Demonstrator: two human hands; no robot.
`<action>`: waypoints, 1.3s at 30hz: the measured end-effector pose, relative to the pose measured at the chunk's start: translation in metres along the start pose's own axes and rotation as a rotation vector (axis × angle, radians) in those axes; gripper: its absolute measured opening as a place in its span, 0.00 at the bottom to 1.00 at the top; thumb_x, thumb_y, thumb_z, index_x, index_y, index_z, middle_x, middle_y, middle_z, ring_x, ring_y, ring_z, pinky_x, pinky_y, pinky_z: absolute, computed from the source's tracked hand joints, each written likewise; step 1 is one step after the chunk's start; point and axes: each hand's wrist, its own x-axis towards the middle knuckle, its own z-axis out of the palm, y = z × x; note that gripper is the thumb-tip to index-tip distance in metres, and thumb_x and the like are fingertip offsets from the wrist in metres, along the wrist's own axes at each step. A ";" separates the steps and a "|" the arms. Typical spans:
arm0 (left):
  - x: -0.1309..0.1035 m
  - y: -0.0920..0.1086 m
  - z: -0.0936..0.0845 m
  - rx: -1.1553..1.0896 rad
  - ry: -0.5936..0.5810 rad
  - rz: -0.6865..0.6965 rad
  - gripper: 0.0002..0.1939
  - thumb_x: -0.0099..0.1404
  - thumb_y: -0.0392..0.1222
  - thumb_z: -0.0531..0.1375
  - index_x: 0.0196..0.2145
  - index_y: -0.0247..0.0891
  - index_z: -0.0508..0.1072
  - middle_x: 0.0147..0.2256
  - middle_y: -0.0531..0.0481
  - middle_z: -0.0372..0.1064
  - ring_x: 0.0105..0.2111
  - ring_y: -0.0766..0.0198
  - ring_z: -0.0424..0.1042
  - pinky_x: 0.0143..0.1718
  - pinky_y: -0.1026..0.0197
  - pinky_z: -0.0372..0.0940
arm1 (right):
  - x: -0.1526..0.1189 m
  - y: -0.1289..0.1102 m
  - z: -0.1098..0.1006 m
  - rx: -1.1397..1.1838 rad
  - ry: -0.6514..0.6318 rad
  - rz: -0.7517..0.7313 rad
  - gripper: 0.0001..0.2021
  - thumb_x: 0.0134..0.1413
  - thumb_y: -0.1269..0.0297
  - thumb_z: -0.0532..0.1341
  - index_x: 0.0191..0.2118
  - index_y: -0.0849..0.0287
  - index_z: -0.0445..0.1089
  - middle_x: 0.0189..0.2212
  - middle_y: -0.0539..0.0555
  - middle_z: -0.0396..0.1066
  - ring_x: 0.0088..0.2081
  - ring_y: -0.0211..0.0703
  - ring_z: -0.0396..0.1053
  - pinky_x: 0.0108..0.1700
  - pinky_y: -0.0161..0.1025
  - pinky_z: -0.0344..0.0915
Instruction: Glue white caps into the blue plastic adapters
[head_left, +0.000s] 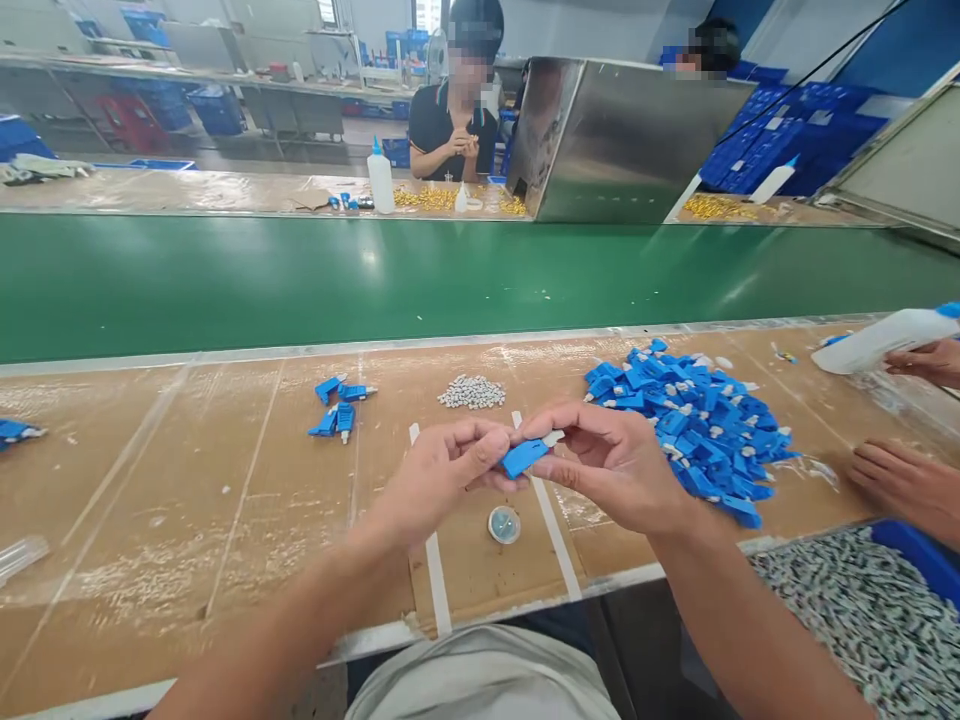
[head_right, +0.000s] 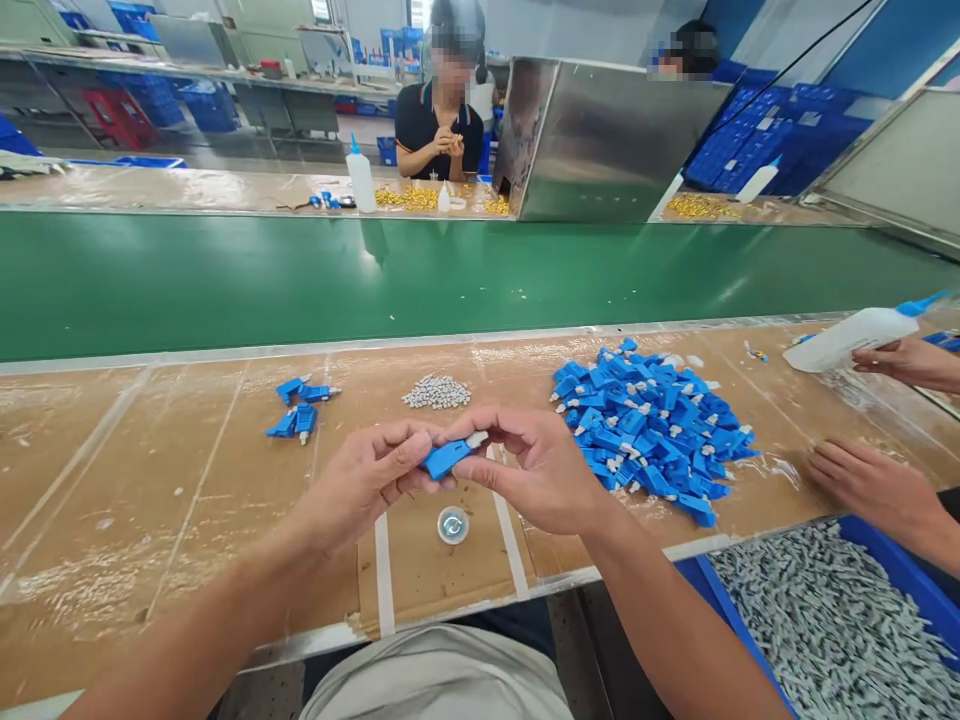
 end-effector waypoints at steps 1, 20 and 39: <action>0.001 0.000 -0.003 -0.066 -0.055 -0.082 0.16 0.66 0.51 0.66 0.38 0.33 0.80 0.35 0.44 0.78 0.33 0.65 0.76 0.36 0.66 0.71 | 0.001 0.001 0.000 0.014 -0.044 0.009 0.08 0.59 0.63 0.70 0.45 0.53 0.78 0.40 0.55 0.77 0.42 0.46 0.75 0.43 0.42 0.71; -0.039 -0.040 -0.063 -0.709 0.086 -0.280 0.14 0.59 0.29 0.64 0.44 0.26 0.77 0.39 0.38 0.76 0.36 0.62 0.77 0.35 0.69 0.73 | -0.068 0.084 0.033 0.078 0.063 0.505 0.13 0.59 0.52 0.67 0.37 0.57 0.74 0.31 0.51 0.73 0.31 0.40 0.67 0.31 0.37 0.62; -0.044 -0.059 -0.048 -0.602 0.206 -0.280 0.07 0.64 0.33 0.66 0.40 0.30 0.78 0.34 0.46 0.77 0.32 0.67 0.78 0.32 0.72 0.74 | -0.071 0.055 0.035 -0.388 -0.024 0.266 0.09 0.69 0.61 0.58 0.36 0.55 0.70 0.32 0.50 0.65 0.32 0.40 0.61 0.35 0.40 0.57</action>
